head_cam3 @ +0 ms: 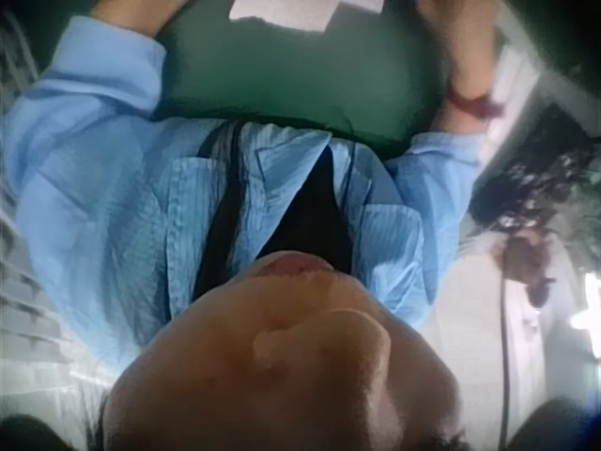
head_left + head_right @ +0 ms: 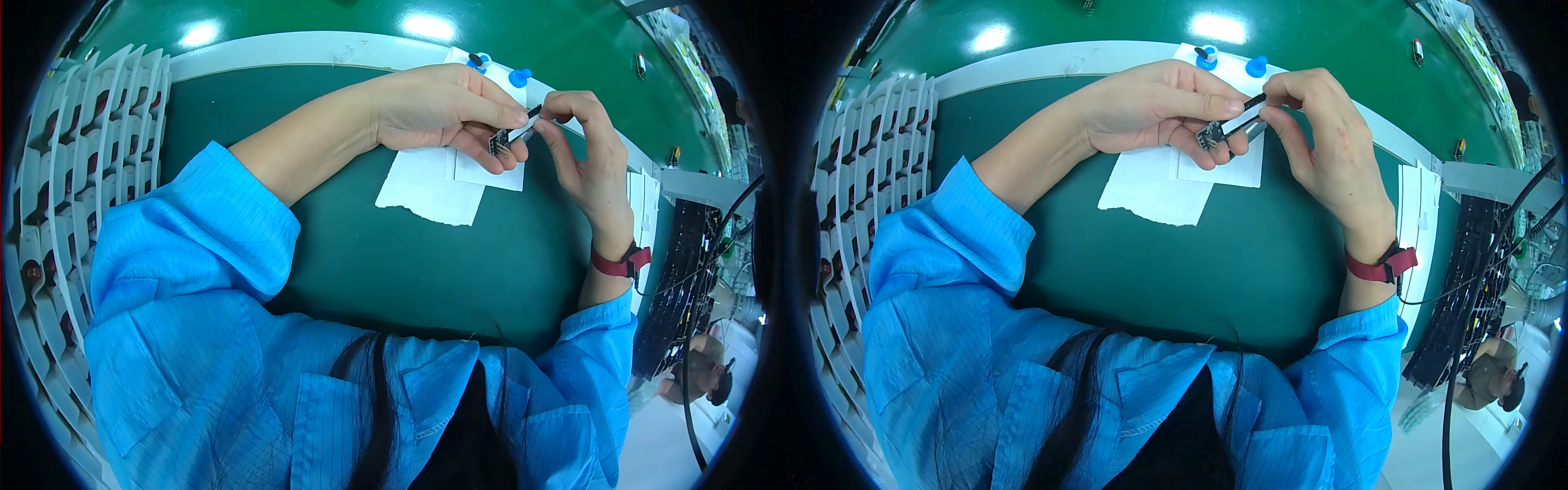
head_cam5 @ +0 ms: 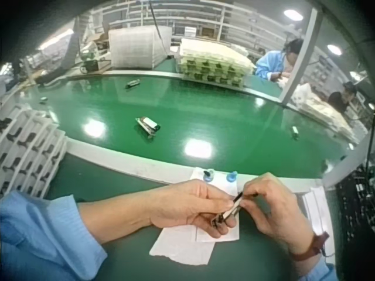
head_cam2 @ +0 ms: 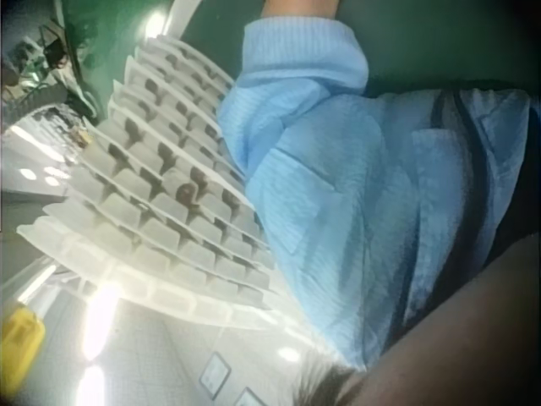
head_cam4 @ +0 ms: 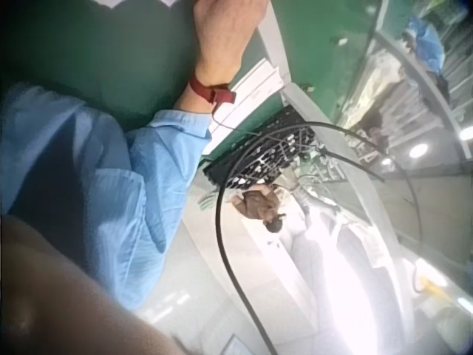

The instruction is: The person assembles small electronic components onto a circuit board by hand, securing them with adhesive tape.

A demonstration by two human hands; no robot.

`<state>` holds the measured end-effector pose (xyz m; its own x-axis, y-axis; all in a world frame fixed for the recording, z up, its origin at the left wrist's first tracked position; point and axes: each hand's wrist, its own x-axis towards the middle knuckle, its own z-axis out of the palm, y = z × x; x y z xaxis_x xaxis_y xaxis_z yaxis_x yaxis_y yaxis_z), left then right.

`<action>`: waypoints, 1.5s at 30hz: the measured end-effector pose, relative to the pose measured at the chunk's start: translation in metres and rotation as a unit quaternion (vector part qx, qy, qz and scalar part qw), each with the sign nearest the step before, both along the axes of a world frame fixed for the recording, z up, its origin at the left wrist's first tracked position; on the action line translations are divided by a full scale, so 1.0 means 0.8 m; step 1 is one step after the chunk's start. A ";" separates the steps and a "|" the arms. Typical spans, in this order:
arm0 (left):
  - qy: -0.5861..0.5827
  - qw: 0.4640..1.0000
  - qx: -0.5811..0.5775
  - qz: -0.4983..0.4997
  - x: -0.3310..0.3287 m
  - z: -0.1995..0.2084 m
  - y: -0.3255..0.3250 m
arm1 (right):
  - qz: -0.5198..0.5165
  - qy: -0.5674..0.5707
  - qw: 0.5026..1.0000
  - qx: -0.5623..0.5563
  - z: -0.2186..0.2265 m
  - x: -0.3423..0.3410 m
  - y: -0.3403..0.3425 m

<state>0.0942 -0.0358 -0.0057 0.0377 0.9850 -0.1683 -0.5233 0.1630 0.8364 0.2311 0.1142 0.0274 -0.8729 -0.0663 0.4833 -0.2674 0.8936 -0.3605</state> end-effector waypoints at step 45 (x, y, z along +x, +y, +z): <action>-0.139 0.985 0.099 0.011 -0.009 0.002 -0.008 | -0.128 -0.092 0.852 -0.500 -0.001 -0.019 0.014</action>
